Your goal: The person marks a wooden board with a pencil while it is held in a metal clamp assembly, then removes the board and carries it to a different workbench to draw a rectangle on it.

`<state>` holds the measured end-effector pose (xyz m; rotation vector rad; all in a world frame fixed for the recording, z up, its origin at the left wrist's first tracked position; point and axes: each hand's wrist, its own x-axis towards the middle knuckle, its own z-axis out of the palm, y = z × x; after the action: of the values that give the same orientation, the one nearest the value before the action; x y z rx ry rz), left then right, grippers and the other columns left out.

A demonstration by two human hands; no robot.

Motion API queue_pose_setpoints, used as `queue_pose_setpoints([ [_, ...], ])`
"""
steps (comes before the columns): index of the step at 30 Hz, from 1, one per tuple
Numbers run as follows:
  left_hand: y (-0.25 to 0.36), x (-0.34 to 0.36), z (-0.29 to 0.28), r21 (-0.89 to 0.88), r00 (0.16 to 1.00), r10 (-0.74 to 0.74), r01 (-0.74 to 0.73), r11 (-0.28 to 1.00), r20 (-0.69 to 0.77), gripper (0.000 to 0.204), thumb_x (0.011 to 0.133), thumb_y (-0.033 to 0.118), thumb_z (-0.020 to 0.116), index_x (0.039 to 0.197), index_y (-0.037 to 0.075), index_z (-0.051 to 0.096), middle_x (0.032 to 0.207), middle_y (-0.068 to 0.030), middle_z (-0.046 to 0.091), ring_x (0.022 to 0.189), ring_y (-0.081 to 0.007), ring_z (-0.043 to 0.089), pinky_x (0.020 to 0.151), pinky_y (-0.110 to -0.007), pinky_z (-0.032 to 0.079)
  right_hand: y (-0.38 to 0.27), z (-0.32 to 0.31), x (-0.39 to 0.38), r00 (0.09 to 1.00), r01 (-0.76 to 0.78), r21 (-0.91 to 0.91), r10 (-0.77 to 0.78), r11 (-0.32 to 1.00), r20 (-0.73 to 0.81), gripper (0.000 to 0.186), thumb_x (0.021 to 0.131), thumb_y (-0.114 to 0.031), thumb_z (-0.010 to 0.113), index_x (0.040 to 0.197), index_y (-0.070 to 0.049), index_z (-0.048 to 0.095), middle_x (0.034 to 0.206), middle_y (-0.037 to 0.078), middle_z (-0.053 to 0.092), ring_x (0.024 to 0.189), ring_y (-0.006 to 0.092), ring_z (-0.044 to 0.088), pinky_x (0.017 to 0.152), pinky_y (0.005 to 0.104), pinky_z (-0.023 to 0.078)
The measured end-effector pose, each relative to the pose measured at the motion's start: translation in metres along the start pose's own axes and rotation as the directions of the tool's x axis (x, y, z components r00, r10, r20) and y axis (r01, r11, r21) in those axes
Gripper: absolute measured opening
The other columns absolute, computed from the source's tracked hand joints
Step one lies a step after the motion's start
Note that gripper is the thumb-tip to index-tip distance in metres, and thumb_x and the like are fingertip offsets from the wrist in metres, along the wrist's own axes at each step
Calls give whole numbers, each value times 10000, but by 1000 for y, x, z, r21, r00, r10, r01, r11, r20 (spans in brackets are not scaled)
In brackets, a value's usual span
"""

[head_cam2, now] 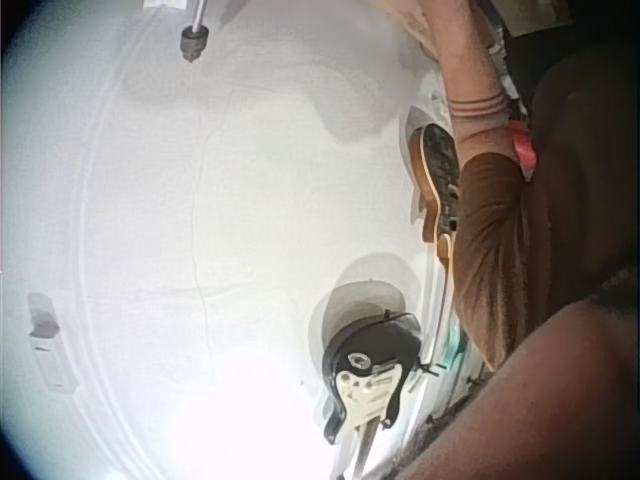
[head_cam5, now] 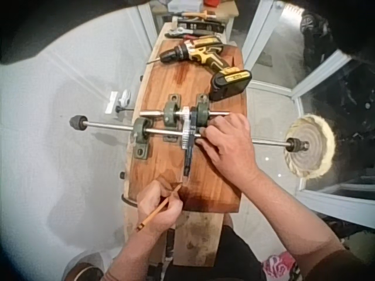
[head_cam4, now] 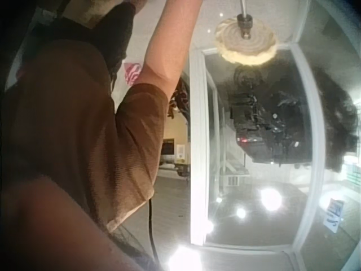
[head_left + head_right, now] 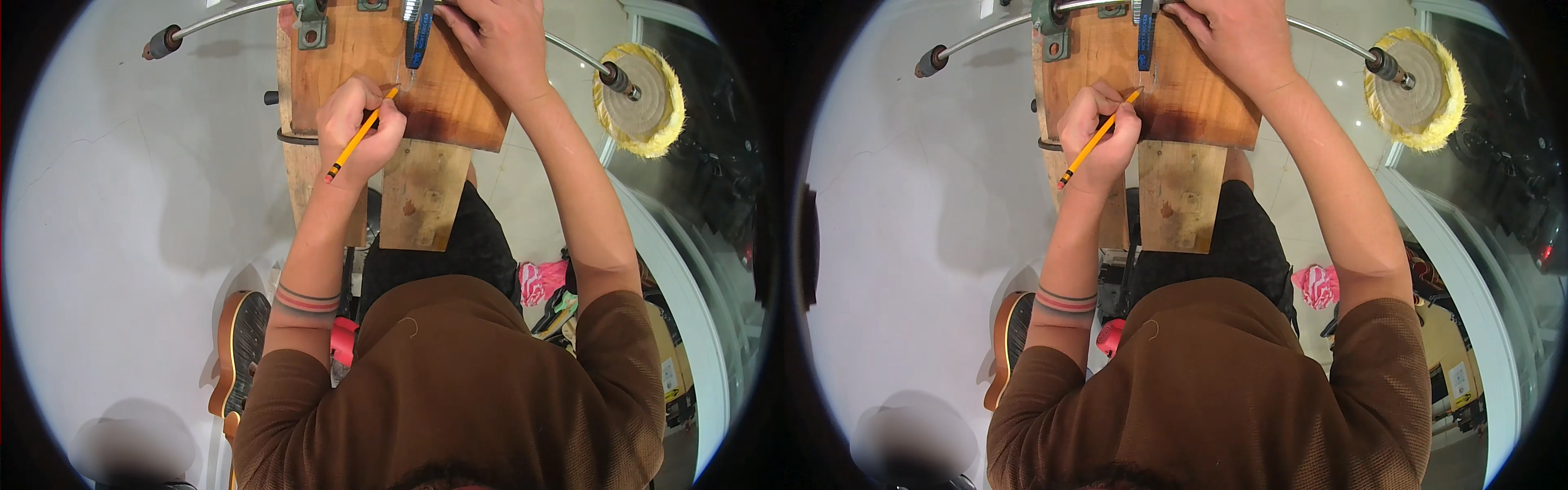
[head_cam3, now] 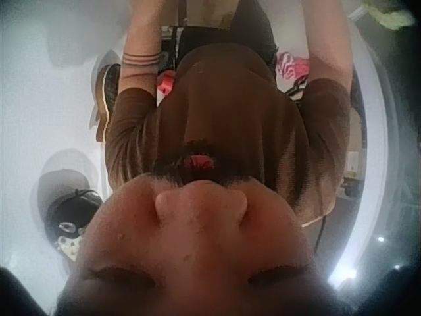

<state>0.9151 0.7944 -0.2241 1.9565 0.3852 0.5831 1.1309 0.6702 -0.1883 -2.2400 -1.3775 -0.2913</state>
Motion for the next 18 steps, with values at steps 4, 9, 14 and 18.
queue_pose_setpoints([
  [4, -4, 12, 4, 8, 1000, 3, -3, 1000, -24, 230, 872, -101, 710, 841, 19, 516, 826, -104, 682, 694, -136, 585, 638, -277, 506, 0, 1, 0, 1000, -8, 7, 8, 1000, 1, 221, 864, -155, 857, 937, -76, 664, 976, 85, 619, 991, 320, 592, 986, 497, 451],
  [9, -6, 35, 10, 40, 998, -8, 11, 999, -59, 219, 846, -45, 756, 824, 25, 549, 779, -123, 659, 663, -285, 647, 625, -366, 544, 1, 1, 0, 1000, -6, 8, 6, 1000, -2, 221, 861, -152, 857, 939, -74, 665, 980, 85, 621, 997, 316, 595, 984, 491, 454],
  [14, -17, 29, 7, 36, 999, 34, -34, 999, -22, 226, 952, -23, 778, 883, 4, 564, 874, -79, 700, 722, -107, 589, 659, -263, 510, -1, 0, 2, 1000, -9, 10, 9, 1000, 5, 223, 861, -152, 857, 940, -70, 666, 982, 84, 623, 998, 313, 597, 983, 486, 457],
  [18, -6, 38, 11, 25, 998, -32, 33, 999, -45, 216, 861, -43, 755, 830, 22, 551, 776, -128, 654, 667, -304, 645, 646, -383, 550, -1, 0, 0, 1000, -13, -11, 13, 1000, 10, 228, 862, -153, 856, 933, -70, 656, 975, 84, 616, 999, 314, 595, 982, 486, 455],
])
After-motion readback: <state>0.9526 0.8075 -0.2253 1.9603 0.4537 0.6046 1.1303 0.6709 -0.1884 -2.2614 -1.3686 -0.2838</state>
